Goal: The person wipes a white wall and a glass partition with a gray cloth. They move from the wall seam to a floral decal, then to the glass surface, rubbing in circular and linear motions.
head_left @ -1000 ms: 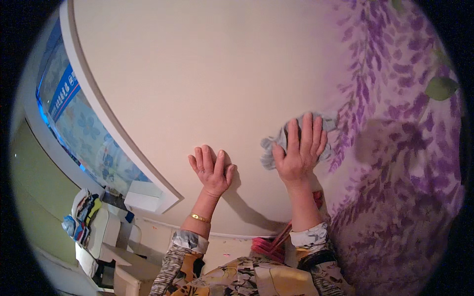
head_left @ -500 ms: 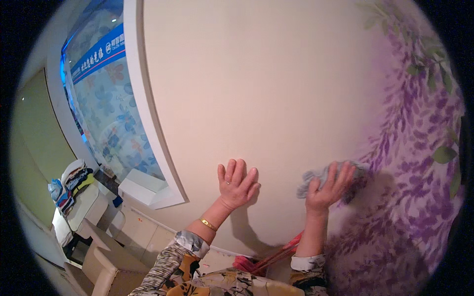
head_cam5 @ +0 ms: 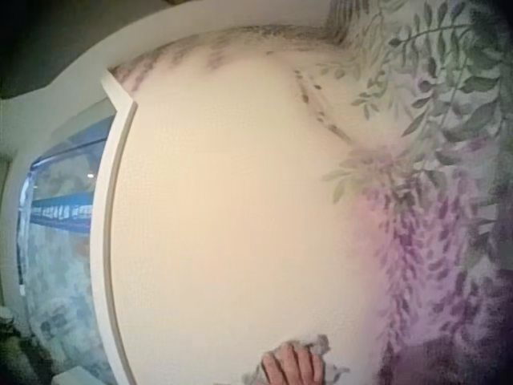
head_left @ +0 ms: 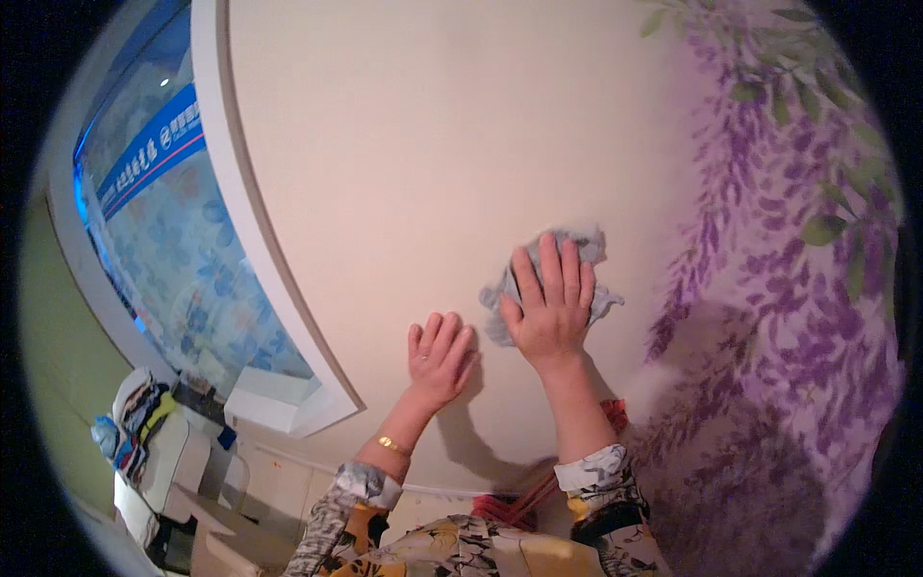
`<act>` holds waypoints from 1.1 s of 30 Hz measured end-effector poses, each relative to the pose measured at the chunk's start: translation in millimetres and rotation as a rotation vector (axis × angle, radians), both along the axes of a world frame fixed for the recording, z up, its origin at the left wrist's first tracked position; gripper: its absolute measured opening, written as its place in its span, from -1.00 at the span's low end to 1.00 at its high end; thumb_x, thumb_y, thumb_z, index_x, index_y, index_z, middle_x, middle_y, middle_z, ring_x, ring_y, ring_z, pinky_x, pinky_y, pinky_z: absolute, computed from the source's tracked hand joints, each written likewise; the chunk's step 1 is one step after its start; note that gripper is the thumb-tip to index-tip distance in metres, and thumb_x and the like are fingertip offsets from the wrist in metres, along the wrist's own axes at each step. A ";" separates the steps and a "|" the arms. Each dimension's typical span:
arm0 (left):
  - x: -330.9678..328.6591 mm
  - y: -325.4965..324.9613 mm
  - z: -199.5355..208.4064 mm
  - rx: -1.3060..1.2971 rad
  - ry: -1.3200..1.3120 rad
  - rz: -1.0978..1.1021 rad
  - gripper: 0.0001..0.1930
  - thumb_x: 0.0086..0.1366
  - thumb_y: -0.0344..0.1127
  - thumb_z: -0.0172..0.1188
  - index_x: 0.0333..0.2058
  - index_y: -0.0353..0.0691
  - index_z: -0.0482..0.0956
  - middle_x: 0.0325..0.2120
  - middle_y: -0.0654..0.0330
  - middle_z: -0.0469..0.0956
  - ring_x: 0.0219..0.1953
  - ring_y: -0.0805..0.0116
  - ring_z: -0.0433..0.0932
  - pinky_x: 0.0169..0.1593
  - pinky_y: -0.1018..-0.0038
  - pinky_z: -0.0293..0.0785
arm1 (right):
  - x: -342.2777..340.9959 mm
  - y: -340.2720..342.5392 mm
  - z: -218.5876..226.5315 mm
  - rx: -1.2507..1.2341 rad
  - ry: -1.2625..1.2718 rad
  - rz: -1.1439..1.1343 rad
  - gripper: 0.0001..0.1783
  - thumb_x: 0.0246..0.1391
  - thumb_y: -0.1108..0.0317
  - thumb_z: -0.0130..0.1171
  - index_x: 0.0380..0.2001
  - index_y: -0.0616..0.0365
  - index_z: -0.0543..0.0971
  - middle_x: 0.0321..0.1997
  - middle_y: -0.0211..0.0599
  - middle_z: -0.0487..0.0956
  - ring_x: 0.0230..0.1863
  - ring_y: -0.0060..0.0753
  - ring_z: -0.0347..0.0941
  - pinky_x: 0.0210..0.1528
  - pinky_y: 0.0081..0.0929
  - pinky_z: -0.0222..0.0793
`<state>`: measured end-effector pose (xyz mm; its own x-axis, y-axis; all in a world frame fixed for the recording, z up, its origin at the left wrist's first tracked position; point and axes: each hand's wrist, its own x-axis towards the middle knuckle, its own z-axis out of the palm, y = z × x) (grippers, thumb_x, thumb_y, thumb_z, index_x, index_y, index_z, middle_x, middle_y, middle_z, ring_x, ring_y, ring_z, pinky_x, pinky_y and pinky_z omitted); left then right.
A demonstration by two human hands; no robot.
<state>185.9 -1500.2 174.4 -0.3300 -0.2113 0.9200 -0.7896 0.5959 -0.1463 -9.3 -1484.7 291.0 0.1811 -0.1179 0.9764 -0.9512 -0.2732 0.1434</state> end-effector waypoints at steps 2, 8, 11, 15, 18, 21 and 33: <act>27.3 -3.2 0.8 -0.036 -0.030 -0.036 -0.39 0.05 -0.27 0.34 0.12 -0.23 0.46 0.27 -0.15 0.28 0.33 -0.23 0.22 0.34 -0.17 0.03 | -19.6 -8.8 -16.2 -0.065 -0.045 0.013 -0.49 0.03 0.13 0.14 0.10 -0.12 0.57 0.35 -0.23 0.37 0.35 -0.07 0.26 0.34 0.05 0.09; 91.5 1.0 20.2 -0.073 0.209 0.139 -0.47 0.22 -0.29 0.25 0.18 -0.17 0.44 0.33 -0.18 0.19 0.38 -0.21 0.14 0.36 -0.16 -0.02 | -61.6 -4.4 -10.6 -0.097 -0.223 -0.112 -0.40 0.09 0.12 0.07 0.22 0.02 0.45 0.41 -0.06 0.27 0.44 0.13 0.11 0.39 0.16 -0.03; 115.1 -10.0 21.3 -0.113 0.112 0.204 -0.48 0.26 -0.24 0.20 0.21 -0.09 0.41 0.37 -0.16 0.10 0.42 -0.20 0.03 0.40 -0.17 -0.12 | -66.3 -9.2 19.3 -0.136 -0.343 -0.156 -0.33 0.16 0.09 0.06 0.29 0.16 0.35 0.47 0.01 0.16 0.50 0.15 -0.02 0.42 0.17 -0.12; 131.7 -28.3 -1.9 -0.141 0.040 0.304 -0.53 0.33 -0.07 0.06 0.16 -0.10 0.46 0.38 -0.15 0.08 0.46 -0.16 -0.09 0.43 -0.15 -0.29 | -36.3 -16.1 48.7 -0.181 -0.389 -0.175 -0.30 0.17 0.07 0.07 0.33 0.15 0.31 0.47 0.03 0.15 0.49 0.18 -0.03 0.42 0.19 -0.13; 112.6 -33.0 1.1 -0.141 0.042 0.301 -0.55 0.35 -0.06 0.02 0.14 -0.10 0.48 0.38 -0.15 0.07 0.46 -0.16 -0.09 0.44 -0.14 -0.29 | -11.1 -8.7 60.4 -0.185 -0.285 -0.148 -0.29 0.17 0.04 0.06 0.33 0.14 0.31 0.48 0.04 0.14 0.49 0.19 -0.02 0.41 0.19 -0.13; 118.1 -31.6 0.3 -0.163 0.041 0.277 -0.56 0.36 -0.07 0.00 0.12 -0.11 0.50 0.36 -0.15 0.12 0.46 -0.16 -0.08 0.44 -0.14 -0.31 | 35.0 -13.3 48.9 -0.150 -0.186 -0.115 -0.33 0.22 0.01 -0.01 0.32 0.11 0.34 0.45 0.06 0.18 0.49 0.15 0.00 0.41 0.18 -0.10; 124.8 -27.5 0.6 -0.173 0.002 0.277 -0.51 0.29 -0.05 0.10 0.14 -0.11 0.47 0.33 -0.21 0.17 0.43 -0.23 -0.03 0.42 -0.19 -0.28 | 40.8 -14.0 -69.4 -0.030 0.060 -0.002 -0.47 0.01 0.11 0.13 0.09 -0.04 0.56 0.38 -0.07 0.31 0.35 0.16 0.22 0.32 0.18 0.10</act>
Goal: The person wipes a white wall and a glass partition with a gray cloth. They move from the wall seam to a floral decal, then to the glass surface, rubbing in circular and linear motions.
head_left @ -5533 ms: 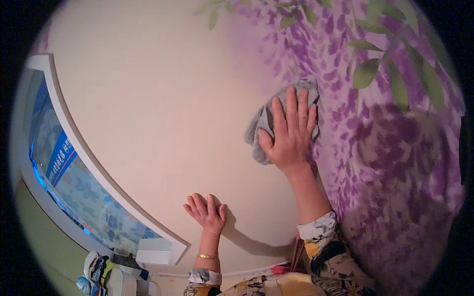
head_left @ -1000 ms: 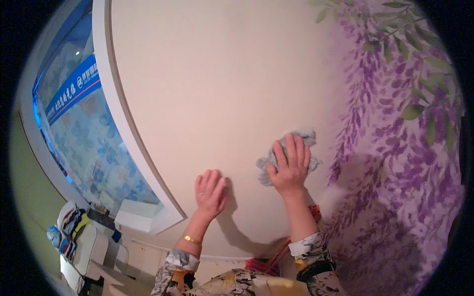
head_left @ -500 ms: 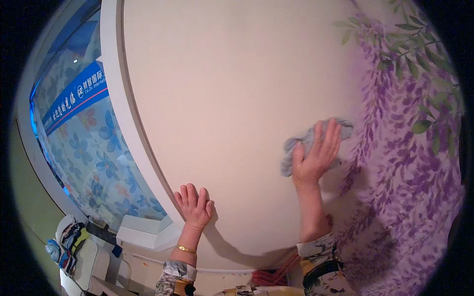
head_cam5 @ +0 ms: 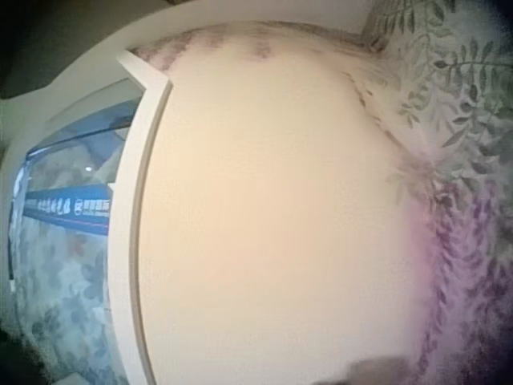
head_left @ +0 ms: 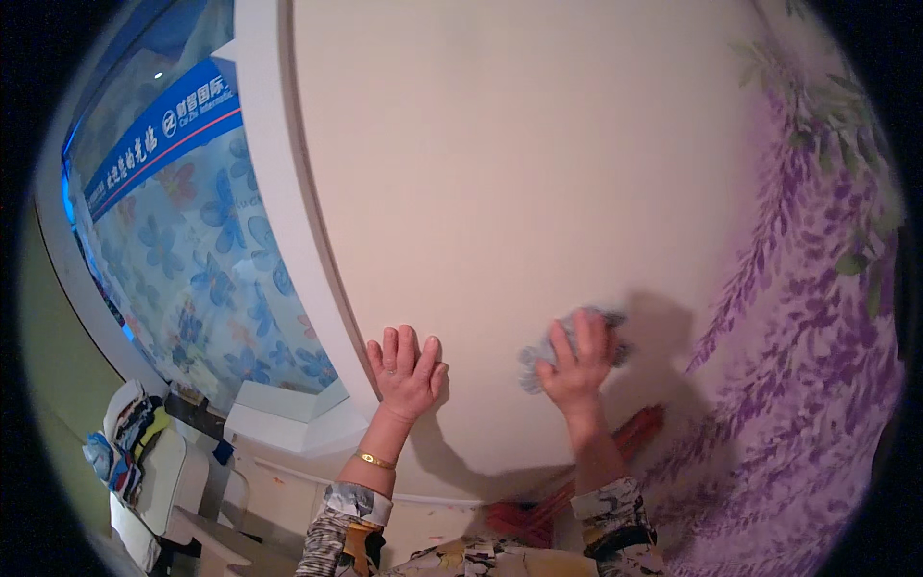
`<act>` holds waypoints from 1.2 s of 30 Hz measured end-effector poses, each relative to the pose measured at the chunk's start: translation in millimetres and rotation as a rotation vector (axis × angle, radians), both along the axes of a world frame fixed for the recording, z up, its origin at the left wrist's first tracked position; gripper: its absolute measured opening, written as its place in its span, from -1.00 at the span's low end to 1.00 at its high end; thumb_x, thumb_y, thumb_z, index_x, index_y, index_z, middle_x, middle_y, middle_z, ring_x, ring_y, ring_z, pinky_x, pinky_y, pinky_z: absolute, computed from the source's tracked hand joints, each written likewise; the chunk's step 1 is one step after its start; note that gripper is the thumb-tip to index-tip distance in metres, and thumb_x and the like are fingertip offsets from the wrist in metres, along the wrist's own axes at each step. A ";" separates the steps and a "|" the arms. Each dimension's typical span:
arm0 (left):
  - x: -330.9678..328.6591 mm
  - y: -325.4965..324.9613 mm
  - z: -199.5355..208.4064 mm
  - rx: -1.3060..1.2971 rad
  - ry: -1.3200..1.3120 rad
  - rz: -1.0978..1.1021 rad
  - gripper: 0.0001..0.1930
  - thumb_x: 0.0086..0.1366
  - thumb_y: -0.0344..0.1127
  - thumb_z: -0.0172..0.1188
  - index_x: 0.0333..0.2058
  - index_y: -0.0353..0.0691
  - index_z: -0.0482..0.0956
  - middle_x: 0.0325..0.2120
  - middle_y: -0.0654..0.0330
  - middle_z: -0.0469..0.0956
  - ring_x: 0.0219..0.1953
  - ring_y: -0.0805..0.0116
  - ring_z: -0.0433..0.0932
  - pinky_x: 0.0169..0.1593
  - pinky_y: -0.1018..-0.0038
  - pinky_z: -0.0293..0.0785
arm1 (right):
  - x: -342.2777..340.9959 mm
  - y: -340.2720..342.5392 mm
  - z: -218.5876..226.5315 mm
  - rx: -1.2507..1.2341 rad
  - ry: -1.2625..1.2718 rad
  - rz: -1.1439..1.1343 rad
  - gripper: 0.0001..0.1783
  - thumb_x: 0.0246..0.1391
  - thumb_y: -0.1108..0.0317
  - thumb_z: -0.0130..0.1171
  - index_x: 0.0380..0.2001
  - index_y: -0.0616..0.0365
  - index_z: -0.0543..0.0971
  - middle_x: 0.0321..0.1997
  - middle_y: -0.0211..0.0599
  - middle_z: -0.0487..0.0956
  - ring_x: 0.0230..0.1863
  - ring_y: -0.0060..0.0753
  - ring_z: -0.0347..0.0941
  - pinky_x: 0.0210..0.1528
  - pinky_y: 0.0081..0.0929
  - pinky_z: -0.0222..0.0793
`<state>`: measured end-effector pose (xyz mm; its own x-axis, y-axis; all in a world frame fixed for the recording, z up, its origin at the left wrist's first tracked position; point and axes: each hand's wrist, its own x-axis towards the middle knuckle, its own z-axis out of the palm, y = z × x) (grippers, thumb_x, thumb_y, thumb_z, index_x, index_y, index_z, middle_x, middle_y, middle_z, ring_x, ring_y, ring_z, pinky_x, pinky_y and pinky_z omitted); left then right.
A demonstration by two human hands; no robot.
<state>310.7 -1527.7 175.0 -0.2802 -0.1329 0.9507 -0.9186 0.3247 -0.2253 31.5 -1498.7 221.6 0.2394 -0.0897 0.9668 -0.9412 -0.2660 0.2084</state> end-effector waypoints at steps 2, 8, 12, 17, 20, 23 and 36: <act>-3.4 -0.3 0.4 -0.006 0.006 -0.023 -0.51 0.28 -0.06 0.12 0.14 -0.09 0.47 0.33 -0.20 0.17 0.44 -0.22 -0.03 0.42 -0.19 -0.28 | -20.6 2.9 -0.6 -0.003 -0.034 -0.048 -0.48 0.08 0.11 0.10 0.12 0.00 0.53 0.38 -0.06 0.30 0.36 0.18 0.21 0.30 0.21 0.14; -10.9 3.4 4.7 0.023 0.004 -0.052 -0.53 0.23 -0.04 0.20 0.09 -0.03 0.53 0.32 -0.13 0.20 0.44 -0.17 -0.02 0.40 -0.21 -0.23 | -30.8 1.7 66.2 -0.168 -0.202 -0.085 -0.40 0.34 -0.05 -0.18 0.21 0.15 0.42 0.39 0.07 0.26 0.40 0.29 0.14 0.33 0.28 0.04; -2.7 13.5 8.8 0.047 0.006 -0.046 -0.52 0.18 -0.05 0.26 0.07 -0.01 0.54 0.28 -0.10 0.24 0.39 -0.16 0.08 0.36 -0.20 -0.13 | 6.3 -12.7 100.7 -0.235 -0.176 -0.073 -0.40 0.28 0.01 -0.08 0.23 0.17 0.40 0.41 0.09 0.24 0.41 0.28 0.12 0.35 0.29 0.01; -0.7 24.8 21.0 0.100 0.075 -0.229 -0.49 0.14 -0.25 0.27 0.12 -0.05 0.51 0.28 -0.09 0.27 0.35 -0.14 0.18 0.35 -0.11 -0.03 | 51.6 0.4 110.1 0.038 -0.039 -0.109 -0.30 0.00 0.15 0.21 0.25 0.06 0.41 0.45 0.02 0.19 0.46 0.23 0.05 0.37 0.27 -0.01; 16.2 38.0 29.9 0.049 0.111 -0.168 -0.51 0.20 -0.28 0.21 0.14 -0.09 0.50 0.26 -0.06 0.32 0.32 -0.11 0.23 0.32 -0.08 0.04 | 78.3 0.0 83.5 0.111 0.076 0.002 -0.22 -0.17 0.14 0.33 0.23 -0.13 0.44 0.40 -0.14 0.27 0.37 0.08 0.18 0.35 0.16 0.03; 26.9 31.6 39.1 -0.013 0.187 -0.120 -0.51 0.19 -0.34 0.21 0.14 -0.13 0.49 0.25 -0.10 0.32 0.31 -0.16 0.25 0.29 -0.08 0.12 | 72.8 -0.2 53.8 0.109 0.219 0.037 -0.23 -0.25 0.14 0.38 0.18 -0.18 0.48 0.33 -0.27 0.34 0.26 -0.05 0.29 0.32 0.08 0.07; 37.0 15.6 32.9 -0.076 0.179 -0.147 -0.55 0.28 -0.16 0.20 0.11 -0.19 0.50 0.25 -0.13 0.34 0.36 -0.15 0.21 0.39 0.03 0.08 | 78.7 -8.4 110.7 -0.093 0.009 0.027 -0.47 0.16 0.01 0.10 0.16 -0.06 0.52 0.39 -0.08 0.31 0.41 0.12 0.17 0.36 0.18 0.02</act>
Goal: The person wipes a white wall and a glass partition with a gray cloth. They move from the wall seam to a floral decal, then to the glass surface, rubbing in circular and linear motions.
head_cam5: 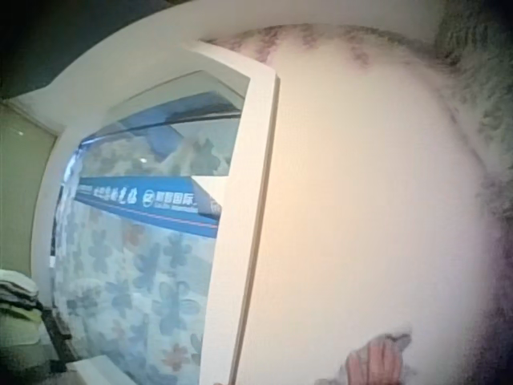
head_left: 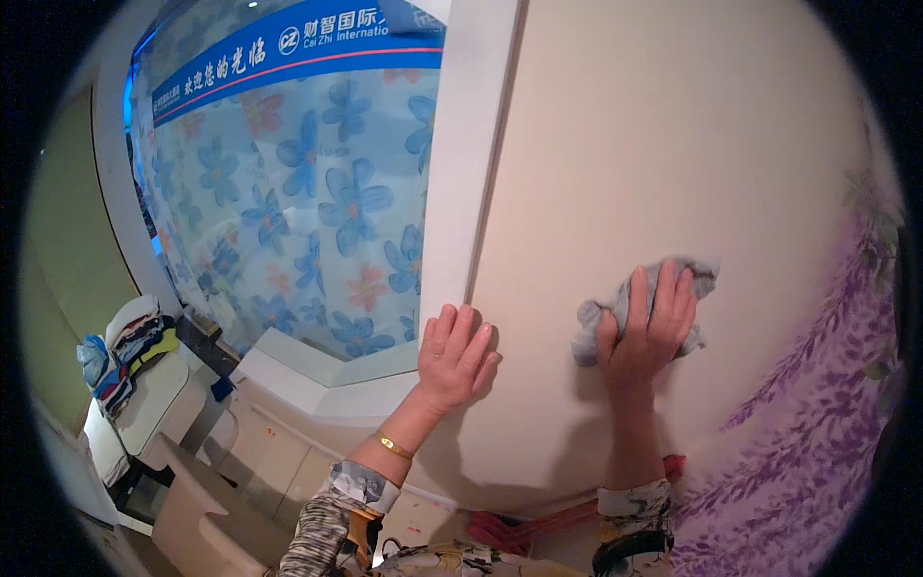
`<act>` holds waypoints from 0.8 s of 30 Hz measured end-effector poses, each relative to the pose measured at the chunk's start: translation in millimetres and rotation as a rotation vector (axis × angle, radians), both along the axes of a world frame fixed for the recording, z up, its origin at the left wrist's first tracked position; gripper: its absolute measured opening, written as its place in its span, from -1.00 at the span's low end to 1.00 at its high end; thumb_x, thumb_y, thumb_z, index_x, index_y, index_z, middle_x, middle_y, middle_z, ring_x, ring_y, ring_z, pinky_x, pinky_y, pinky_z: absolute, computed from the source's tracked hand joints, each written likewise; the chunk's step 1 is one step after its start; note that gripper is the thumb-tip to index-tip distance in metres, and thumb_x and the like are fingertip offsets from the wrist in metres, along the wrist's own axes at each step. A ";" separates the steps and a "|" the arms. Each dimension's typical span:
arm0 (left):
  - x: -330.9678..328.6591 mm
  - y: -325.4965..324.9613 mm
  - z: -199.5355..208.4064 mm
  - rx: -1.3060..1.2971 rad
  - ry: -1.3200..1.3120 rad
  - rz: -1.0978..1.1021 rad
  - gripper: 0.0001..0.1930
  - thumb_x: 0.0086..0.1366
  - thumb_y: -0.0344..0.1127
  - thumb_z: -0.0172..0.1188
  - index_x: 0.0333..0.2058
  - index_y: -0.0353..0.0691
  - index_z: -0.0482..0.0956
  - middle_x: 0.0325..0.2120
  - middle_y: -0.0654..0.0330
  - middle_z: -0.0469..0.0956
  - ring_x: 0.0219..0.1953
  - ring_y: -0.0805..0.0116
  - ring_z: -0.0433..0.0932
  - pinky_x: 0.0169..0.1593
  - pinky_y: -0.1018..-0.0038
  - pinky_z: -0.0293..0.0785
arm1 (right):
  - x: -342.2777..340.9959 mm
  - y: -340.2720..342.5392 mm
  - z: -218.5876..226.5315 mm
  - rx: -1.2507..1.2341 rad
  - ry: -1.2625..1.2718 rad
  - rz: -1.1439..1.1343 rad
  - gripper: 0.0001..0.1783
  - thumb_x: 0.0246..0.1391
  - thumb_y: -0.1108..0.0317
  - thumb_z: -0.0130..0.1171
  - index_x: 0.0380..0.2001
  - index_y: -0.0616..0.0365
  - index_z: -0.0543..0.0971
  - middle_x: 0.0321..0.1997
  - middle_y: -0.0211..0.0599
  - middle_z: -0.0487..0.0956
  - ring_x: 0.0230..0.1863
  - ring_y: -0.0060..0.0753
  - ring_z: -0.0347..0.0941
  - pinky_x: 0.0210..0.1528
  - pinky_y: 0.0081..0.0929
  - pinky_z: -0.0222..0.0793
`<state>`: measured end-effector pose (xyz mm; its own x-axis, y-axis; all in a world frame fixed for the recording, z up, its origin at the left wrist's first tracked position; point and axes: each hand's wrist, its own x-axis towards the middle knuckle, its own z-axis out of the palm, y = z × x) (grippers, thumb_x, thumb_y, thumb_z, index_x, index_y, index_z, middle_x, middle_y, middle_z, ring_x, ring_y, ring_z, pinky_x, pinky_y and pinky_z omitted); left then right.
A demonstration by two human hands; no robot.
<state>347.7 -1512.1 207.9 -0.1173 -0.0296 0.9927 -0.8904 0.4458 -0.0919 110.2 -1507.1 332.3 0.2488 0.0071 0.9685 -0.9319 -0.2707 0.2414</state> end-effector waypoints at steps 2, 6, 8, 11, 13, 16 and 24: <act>3.8 1.4 -3.2 0.017 -0.011 -0.018 -0.56 0.36 -0.08 0.12 0.11 -0.21 0.49 0.25 -0.14 0.34 0.35 -0.16 0.22 0.38 0.02 0.09 | 19.3 5.2 14.9 0.113 0.038 -0.050 -0.38 0.03 0.04 0.22 0.19 -0.07 0.50 0.41 -0.09 0.30 0.42 0.10 0.15 0.37 0.17 0.02; 11.0 -2.3 -10.2 -0.037 0.010 -0.161 -0.54 0.42 -0.07 0.06 0.16 -0.23 0.42 0.25 -0.18 0.32 0.33 -0.21 0.25 0.36 -0.03 0.11 | 60.0 6.0 30.9 0.175 0.175 0.016 -0.19 -0.19 0.05 0.39 0.24 -0.12 0.47 0.43 -0.21 0.29 0.45 -0.05 0.13 0.40 0.11 0.00; 12.3 -3.1 -8.9 -0.058 0.016 -0.213 -0.51 0.43 -0.06 0.03 0.19 -0.25 0.36 0.25 -0.20 0.32 0.31 -0.23 0.26 0.35 -0.05 0.12 | 75.5 5.0 32.2 0.194 0.247 0.050 -0.20 -0.15 0.02 0.37 0.26 -0.17 0.45 0.45 -0.30 0.26 0.46 -0.15 0.13 0.42 0.03 -0.05; 11.6 -3.9 -7.5 -0.061 0.025 -0.264 -0.48 0.43 -0.06 0.02 0.23 -0.25 0.30 0.24 -0.24 0.31 0.31 -0.26 0.27 0.35 -0.06 0.12 | 88.8 5.3 25.8 0.207 0.331 0.029 -0.23 -0.07 0.00 0.31 0.27 -0.18 0.42 0.46 -0.34 0.24 0.47 -0.22 0.10 0.45 -0.04 -0.11; 11.0 -4.4 -7.7 -0.063 0.031 -0.279 -0.48 0.44 -0.06 0.02 0.23 -0.25 0.29 0.24 -0.25 0.31 0.30 -0.28 0.27 0.35 -0.07 0.12 | 93.5 4.2 15.6 0.246 0.393 0.051 -0.18 -0.12 0.01 0.36 0.28 -0.15 0.40 0.46 -0.32 0.22 0.45 -0.18 0.12 0.43 -0.01 -0.06; 12.7 -4.6 -9.5 -0.069 0.034 -0.306 -0.48 0.43 -0.07 0.03 0.23 -0.25 0.28 0.23 -0.27 0.31 0.29 -0.30 0.28 0.34 -0.08 0.12 | 98.2 5.2 -6.2 0.261 0.492 0.047 -0.27 -0.03 0.02 0.28 0.25 -0.07 0.43 0.46 -0.37 0.23 0.46 -0.26 0.11 0.45 -0.07 -0.11; 15.7 0.0 -11.1 -0.025 0.080 -0.340 -0.49 0.32 -0.28 0.19 0.19 -0.28 0.31 0.23 -0.29 0.31 0.25 -0.33 0.32 0.31 -0.08 0.19 | 86.2 -2.8 -20.5 0.191 0.537 0.304 -0.49 0.06 0.31 0.09 0.13 0.06 0.54 0.32 -0.32 0.44 0.37 -0.26 0.29 0.39 -0.14 0.08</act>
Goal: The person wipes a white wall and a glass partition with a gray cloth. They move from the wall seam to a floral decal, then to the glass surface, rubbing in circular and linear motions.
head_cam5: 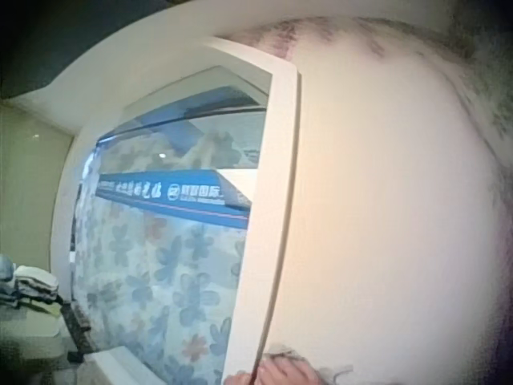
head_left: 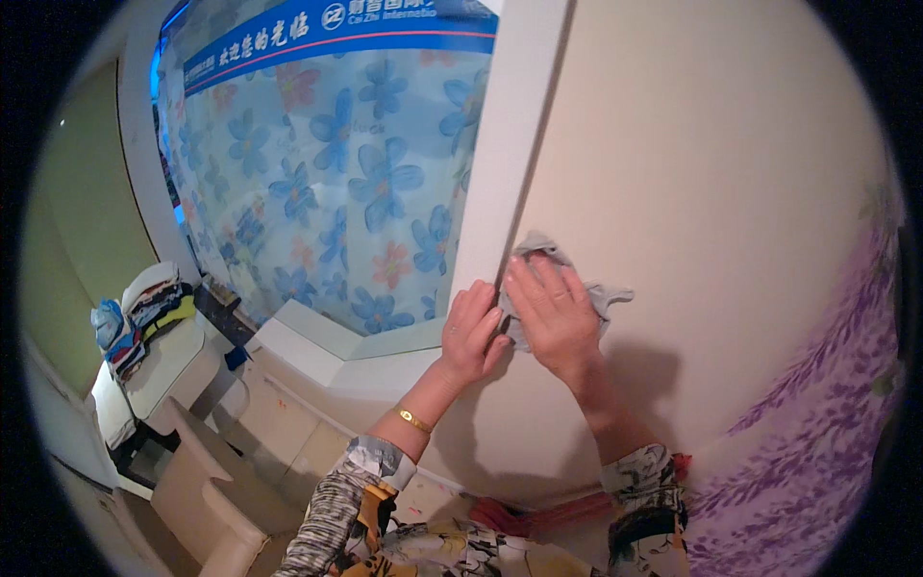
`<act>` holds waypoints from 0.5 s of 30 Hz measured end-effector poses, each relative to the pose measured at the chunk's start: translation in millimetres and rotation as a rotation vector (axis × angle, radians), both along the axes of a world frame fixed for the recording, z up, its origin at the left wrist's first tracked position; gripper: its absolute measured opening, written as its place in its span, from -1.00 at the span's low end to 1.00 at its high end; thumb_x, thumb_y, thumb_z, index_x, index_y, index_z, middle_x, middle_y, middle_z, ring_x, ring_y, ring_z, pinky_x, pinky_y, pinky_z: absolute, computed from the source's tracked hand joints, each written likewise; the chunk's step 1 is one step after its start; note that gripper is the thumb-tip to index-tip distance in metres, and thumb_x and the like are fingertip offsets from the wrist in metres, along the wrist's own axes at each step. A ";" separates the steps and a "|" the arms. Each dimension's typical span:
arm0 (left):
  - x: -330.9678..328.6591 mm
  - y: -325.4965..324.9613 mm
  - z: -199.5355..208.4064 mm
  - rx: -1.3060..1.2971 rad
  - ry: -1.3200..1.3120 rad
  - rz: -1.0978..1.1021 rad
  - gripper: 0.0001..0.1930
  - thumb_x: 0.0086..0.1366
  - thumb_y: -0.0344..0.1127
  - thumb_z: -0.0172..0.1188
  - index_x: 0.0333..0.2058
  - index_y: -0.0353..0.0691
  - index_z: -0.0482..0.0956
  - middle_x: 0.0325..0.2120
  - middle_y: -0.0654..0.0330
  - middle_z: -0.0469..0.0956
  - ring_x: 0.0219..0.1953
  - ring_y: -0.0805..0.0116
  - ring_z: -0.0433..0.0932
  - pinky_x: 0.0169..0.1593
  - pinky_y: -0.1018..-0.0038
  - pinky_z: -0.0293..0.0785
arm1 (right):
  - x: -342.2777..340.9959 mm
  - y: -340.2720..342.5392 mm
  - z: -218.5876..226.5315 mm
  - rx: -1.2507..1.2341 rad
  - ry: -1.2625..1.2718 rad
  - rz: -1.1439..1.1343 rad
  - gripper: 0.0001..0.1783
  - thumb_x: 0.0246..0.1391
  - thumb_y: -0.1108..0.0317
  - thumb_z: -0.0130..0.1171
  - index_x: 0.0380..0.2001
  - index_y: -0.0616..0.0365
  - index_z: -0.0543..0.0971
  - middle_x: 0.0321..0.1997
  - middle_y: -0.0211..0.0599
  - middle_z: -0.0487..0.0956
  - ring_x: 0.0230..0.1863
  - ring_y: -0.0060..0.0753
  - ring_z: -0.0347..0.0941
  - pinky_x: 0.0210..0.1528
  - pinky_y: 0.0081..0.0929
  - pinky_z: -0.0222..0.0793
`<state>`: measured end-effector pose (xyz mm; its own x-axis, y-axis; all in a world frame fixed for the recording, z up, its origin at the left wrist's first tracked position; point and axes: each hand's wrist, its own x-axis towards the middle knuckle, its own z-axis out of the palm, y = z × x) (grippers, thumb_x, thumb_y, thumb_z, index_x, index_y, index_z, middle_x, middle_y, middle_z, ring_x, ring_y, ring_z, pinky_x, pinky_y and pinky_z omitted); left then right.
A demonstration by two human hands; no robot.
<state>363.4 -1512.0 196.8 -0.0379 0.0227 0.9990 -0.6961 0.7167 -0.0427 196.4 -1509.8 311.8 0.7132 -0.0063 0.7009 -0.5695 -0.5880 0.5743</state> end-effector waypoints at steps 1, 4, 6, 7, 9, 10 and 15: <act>1.3 -0.6 -0.8 0.012 0.012 -0.021 -0.48 0.29 -0.32 0.21 0.18 -0.28 0.31 0.23 -0.30 0.29 0.26 -0.33 0.32 0.30 -0.07 0.20 | 1.1 0.5 3.1 0.009 -0.063 0.030 -0.48 0.03 0.32 0.12 0.12 0.07 0.54 0.32 -0.32 0.44 0.38 -0.24 0.28 0.39 -0.13 0.07; -3.5 14.9 -11.0 0.085 0.146 -0.043 -0.44 0.23 -0.44 0.19 0.21 -0.28 0.27 0.27 -0.34 0.20 0.29 -0.31 0.26 0.32 -0.06 0.18 | 6.0 1.0 14.0 0.010 -0.234 0.138 -0.43 -0.10 0.32 0.22 0.10 0.08 0.56 0.29 -0.30 0.46 0.38 -0.13 0.28 0.39 -0.08 0.08; -9.1 30.3 -19.0 0.108 0.249 -0.053 -0.44 0.20 -0.50 0.16 0.20 -0.28 0.27 0.30 -0.35 0.12 0.31 -0.29 0.23 0.31 -0.03 0.22 | 17.6 3.7 18.7 0.041 -0.198 0.205 -0.43 -0.09 0.31 0.22 0.10 0.08 0.56 0.29 -0.30 0.47 0.37 -0.13 0.29 0.39 -0.07 0.07; -10.7 37.0 -22.5 0.125 0.266 -0.026 -0.44 0.19 -0.51 0.16 0.19 -0.28 0.28 0.30 -0.35 0.13 0.30 -0.28 0.24 0.30 -0.01 0.24 | 25.0 6.6 20.5 0.059 -0.178 0.237 -0.43 -0.09 0.30 0.22 0.10 0.08 0.56 0.28 -0.30 0.47 0.36 -0.13 0.30 0.39 -0.07 0.07; -14.9 47.9 -27.6 0.165 0.303 0.019 -0.45 0.19 -0.52 0.16 0.18 -0.28 0.29 0.29 -0.33 0.14 0.28 -0.28 0.26 0.28 0.02 0.28 | 39.7 5.1 22.1 0.048 -0.098 0.172 -0.40 -0.08 0.26 0.24 0.12 0.06 0.54 0.34 -0.34 0.41 0.39 -0.19 0.25 0.39 -0.06 0.06; -15.4 52.1 -32.3 0.173 0.309 0.037 -0.50 0.18 -0.53 0.16 0.13 -0.28 0.34 0.27 -0.31 0.18 0.24 -0.26 0.31 0.21 0.06 0.35 | 47.7 -0.1 18.9 0.015 -0.085 0.137 -0.39 -0.08 0.25 0.24 0.13 0.06 0.54 0.36 -0.35 0.39 0.40 -0.21 0.23 0.39 -0.06 0.06; 0.7 61.6 -40.5 0.199 0.242 0.091 -0.58 0.18 -0.53 0.16 0.05 -0.28 0.42 0.24 -0.29 0.23 0.20 -0.21 0.38 0.14 0.09 0.41 | 67.5 -7.3 46.1 -0.036 -0.154 0.068 -0.32 -0.09 0.17 0.28 0.19 0.00 0.49 0.40 -0.40 0.32 0.42 -0.26 0.16 0.41 -0.06 0.04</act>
<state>364.1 -1450.4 156.3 0.2080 -0.1668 0.9638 -0.7309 0.6284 0.2664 263.9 -1517.2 357.9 0.5951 0.0656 0.8010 -0.6122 -0.6087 0.5047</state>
